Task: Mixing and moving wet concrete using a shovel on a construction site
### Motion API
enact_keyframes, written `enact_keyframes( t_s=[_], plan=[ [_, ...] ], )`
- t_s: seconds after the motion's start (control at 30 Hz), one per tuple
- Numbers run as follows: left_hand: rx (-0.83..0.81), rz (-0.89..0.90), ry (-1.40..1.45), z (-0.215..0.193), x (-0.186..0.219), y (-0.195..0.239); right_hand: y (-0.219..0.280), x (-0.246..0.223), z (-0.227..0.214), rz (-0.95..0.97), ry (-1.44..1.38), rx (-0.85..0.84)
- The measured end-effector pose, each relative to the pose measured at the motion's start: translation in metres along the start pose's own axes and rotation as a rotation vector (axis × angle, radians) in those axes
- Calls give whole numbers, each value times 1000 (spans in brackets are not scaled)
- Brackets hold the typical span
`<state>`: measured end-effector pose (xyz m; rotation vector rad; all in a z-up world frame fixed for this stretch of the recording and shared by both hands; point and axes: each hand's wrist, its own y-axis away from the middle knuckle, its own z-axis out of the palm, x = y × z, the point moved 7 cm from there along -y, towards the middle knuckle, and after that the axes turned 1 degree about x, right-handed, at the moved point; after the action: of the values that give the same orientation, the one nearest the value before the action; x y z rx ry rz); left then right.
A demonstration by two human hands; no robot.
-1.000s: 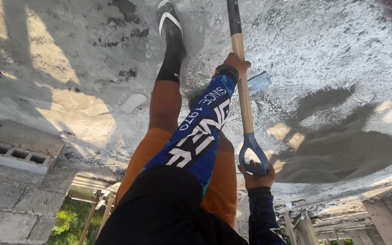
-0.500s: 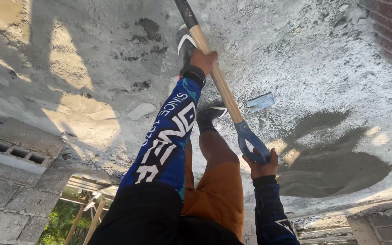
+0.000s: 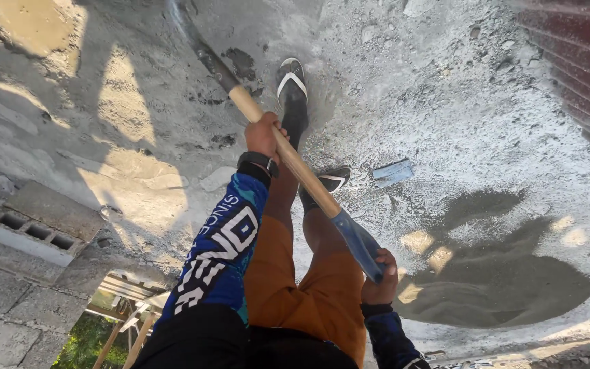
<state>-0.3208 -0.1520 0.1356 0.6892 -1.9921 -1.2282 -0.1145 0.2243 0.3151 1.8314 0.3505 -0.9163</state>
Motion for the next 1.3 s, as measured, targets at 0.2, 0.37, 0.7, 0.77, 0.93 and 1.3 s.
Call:
enact_keyframes(
  t_s=[0.2,0.37,0.7,0.77,0.93,1.3],
  plan=[
    [-212,70,-496,94,-76,19,42,21,-64,559,-366,505],
    [-402,-11,-869,159,-127,55,66,4,-69,670,-299,680],
    [-384,125,-1056,196,-119,-54,-15,15,36,821,-351,720],
    [-358,120,-1056,191,-102,-86,-28,24,46,819,-344,679],
    [-220,275,-1090,168,-33,-184,-84,17,109,801,-267,546],
    [-216,164,-111,63,87,-109,-59,-18,110,-208,977,-268]
  ],
)
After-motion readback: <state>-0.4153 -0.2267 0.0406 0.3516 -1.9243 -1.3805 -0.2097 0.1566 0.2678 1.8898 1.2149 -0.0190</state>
